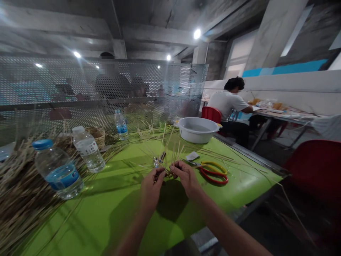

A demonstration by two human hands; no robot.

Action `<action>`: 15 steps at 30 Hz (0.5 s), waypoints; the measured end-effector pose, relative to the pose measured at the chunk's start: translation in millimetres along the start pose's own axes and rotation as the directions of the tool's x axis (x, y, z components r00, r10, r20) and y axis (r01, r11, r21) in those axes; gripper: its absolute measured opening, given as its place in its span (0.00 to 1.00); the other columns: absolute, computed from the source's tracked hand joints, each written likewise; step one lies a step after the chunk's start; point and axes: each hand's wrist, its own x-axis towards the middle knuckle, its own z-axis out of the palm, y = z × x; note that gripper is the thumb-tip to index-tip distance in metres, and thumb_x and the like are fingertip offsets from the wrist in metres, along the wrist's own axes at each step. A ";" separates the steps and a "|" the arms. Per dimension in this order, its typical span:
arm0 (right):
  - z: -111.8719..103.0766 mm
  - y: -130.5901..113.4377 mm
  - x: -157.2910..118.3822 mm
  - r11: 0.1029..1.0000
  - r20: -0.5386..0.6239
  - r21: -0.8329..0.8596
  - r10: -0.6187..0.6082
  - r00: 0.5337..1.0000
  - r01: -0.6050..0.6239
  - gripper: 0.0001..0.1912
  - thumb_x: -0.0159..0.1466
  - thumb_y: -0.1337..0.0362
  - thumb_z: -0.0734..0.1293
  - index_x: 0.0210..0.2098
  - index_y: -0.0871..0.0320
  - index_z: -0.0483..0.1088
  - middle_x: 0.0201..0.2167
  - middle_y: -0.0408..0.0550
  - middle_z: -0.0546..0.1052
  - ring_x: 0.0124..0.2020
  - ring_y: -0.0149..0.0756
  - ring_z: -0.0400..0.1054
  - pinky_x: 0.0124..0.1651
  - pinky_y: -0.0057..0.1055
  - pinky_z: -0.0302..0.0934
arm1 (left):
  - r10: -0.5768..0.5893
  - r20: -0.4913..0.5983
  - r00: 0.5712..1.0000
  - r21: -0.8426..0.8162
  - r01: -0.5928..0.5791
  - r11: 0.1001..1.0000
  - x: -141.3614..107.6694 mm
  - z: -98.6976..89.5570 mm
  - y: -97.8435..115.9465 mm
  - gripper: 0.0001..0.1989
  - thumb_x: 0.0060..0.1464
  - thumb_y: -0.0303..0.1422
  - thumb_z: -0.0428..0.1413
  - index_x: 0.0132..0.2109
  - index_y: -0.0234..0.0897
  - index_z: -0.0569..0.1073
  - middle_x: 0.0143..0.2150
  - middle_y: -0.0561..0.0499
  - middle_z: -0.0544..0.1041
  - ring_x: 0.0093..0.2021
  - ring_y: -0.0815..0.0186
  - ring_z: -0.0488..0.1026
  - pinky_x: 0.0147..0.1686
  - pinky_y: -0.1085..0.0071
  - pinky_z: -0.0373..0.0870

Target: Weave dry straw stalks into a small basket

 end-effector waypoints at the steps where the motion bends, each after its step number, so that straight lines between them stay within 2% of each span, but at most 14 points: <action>1: -0.1 -0.3 -0.1 1.000 0.013 -0.008 -0.001 1.000 0.001 0.09 0.56 0.58 0.69 0.27 0.57 0.69 0.23 0.40 0.68 0.25 0.32 0.60 0.29 0.28 0.55 | 0.005 -0.007 1.000 0.000 -0.005 1.000 1.3 0.6 -2.0 0.12 0.56 0.39 0.55 0.43 0.36 0.75 0.38 0.47 0.80 0.32 0.63 0.76 0.32 0.69 0.72; 5: 0.6 -3.9 -1.5 0.997 0.042 -0.083 -0.001 0.999 0.005 0.08 0.57 0.59 0.68 0.27 0.57 0.69 0.23 0.40 0.68 0.25 0.32 0.60 0.29 0.28 0.56 | 0.081 -0.057 0.995 0.050 -0.078 0.996 2.0 -0.1 -5.9 0.09 0.56 0.38 0.55 0.39 0.38 0.76 0.35 0.50 0.80 0.31 0.64 0.76 0.31 0.70 0.71; 10: 2.2 -2.4 -0.6 0.983 0.093 -0.181 0.002 0.996 0.014 0.08 0.56 0.59 0.68 0.26 0.56 0.69 0.21 0.40 0.68 0.24 0.32 0.60 0.28 0.28 0.55 | 0.190 -0.078 0.979 0.123 -0.180 0.976 1.4 -1.8 -7.1 0.08 0.56 0.35 0.55 0.38 0.40 0.78 0.39 0.49 0.80 0.36 0.62 0.76 0.36 0.69 0.72; 15: 1.5 3.6 1.6 0.984 0.158 -0.180 0.029 0.987 0.000 0.07 0.54 0.60 0.69 0.26 0.56 0.69 0.20 0.39 0.69 0.23 0.32 0.61 0.28 0.28 0.57 | 0.117 -0.094 0.989 0.045 -0.113 0.993 3.1 -2.5 -8.1 0.08 0.55 0.36 0.56 0.38 0.39 0.78 0.35 0.50 0.80 0.31 0.64 0.74 0.32 0.70 0.70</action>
